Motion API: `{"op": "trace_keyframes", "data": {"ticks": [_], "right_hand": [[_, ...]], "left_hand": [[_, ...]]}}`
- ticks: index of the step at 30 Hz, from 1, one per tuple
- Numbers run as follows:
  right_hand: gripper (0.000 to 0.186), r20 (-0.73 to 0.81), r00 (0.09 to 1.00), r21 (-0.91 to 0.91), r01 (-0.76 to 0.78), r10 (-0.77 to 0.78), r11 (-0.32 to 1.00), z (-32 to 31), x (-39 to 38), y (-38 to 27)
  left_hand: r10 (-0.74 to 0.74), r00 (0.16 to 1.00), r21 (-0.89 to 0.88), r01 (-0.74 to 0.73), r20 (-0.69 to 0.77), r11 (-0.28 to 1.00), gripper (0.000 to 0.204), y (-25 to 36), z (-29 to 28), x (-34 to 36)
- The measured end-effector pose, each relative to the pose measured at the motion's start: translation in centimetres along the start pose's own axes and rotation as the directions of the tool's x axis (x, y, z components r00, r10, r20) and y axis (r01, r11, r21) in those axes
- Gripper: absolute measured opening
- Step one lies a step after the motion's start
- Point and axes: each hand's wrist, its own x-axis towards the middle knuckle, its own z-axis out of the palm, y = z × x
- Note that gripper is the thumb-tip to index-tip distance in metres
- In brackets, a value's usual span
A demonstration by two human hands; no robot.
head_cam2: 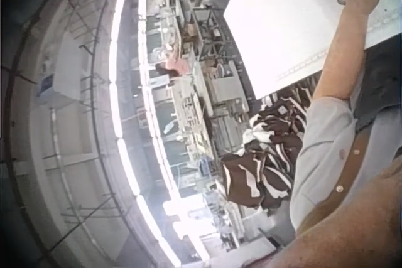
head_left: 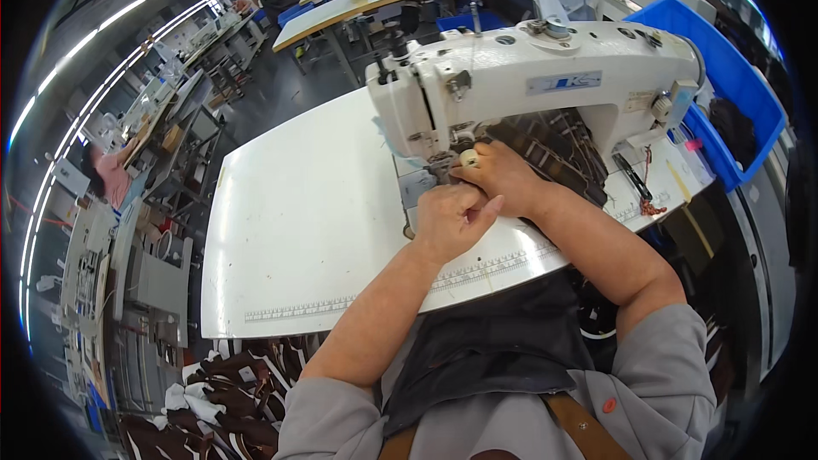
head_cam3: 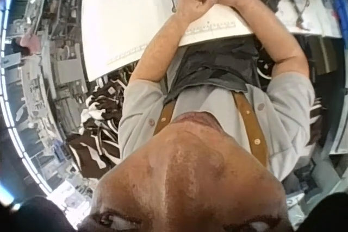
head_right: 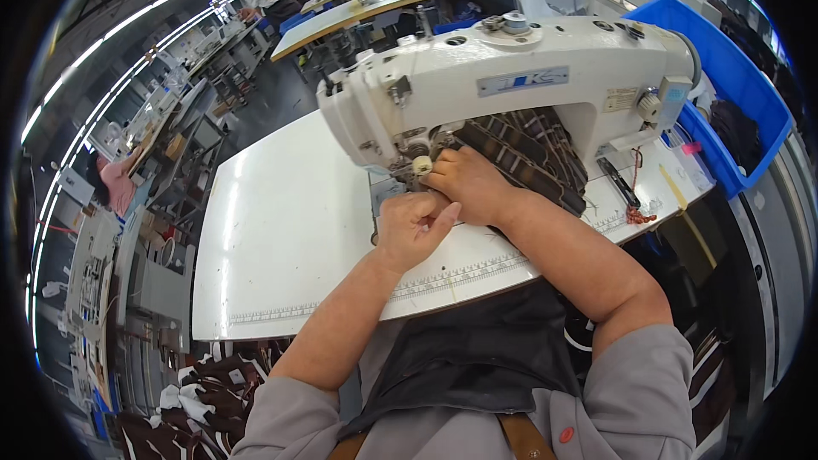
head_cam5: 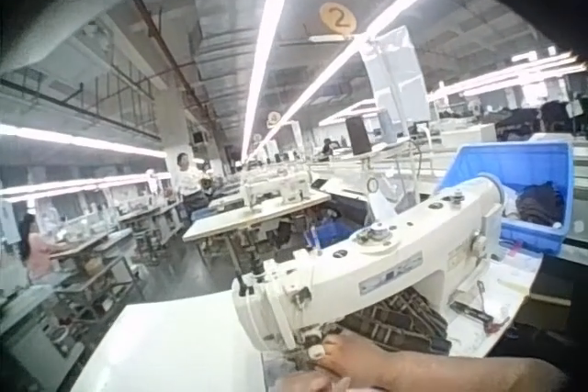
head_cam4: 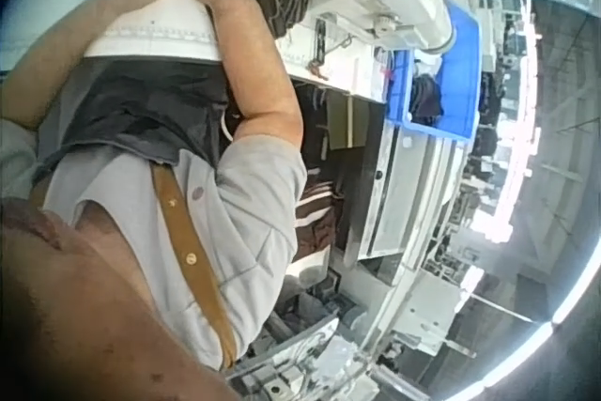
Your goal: Sewing plaid fabric strips together using an industrial sewing machine in a workshop.
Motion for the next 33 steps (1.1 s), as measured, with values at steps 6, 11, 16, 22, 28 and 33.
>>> {"op": "trace_keyframes", "data": {"ticks": [6, 11, 16, 22, 28, 33], "right_hand": [[0.038, -0.003, 0.995, -0.121, 0.102, -0.104, 0.987, 0.5, 0.1, 0.6], [0.04, 0.071, 0.988, -0.31, 0.155, -0.139, 0.938, -0.2, -0.3, -0.9], [0.051, -0.049, 0.998, -0.382, -0.062, 0.047, 0.922, -4.4, -3.0, -3.9], [0.065, -0.146, 0.947, -0.345, -0.319, 0.286, 0.883, -7.3, -7.7, -4.3], [0.064, -0.284, 0.857, -0.23, -0.497, 0.431, 0.837, -7.5, -11.8, -6.3], [0.062, -0.36, 0.805, -0.204, -0.561, 0.472, 0.802, -6.0, -13.3, -8.0]], "left_hand": [[-0.019, 1.0, 0.119, 0.016, 0.021, 0.993, 0.041, -0.5, 0.0, -0.2], [-0.062, 0.998, 0.184, 0.059, 0.013, 0.981, 0.046, -0.6, -0.3, -0.4], [-0.146, 0.986, 0.191, 0.128, 0.084, 0.973, 0.043, 0.1, -0.7, -0.4], [-0.221, 0.95, 0.193, 0.179, 0.223, 0.965, 0.029, -0.9, -0.9, -0.7], [-0.228, 0.927, 0.211, 0.169, 0.297, 0.963, 0.035, -1.4, -0.1, -0.9], [-0.227, 0.927, 0.215, 0.166, 0.298, 0.962, 0.037, -1.0, 0.1, -1.0]]}}
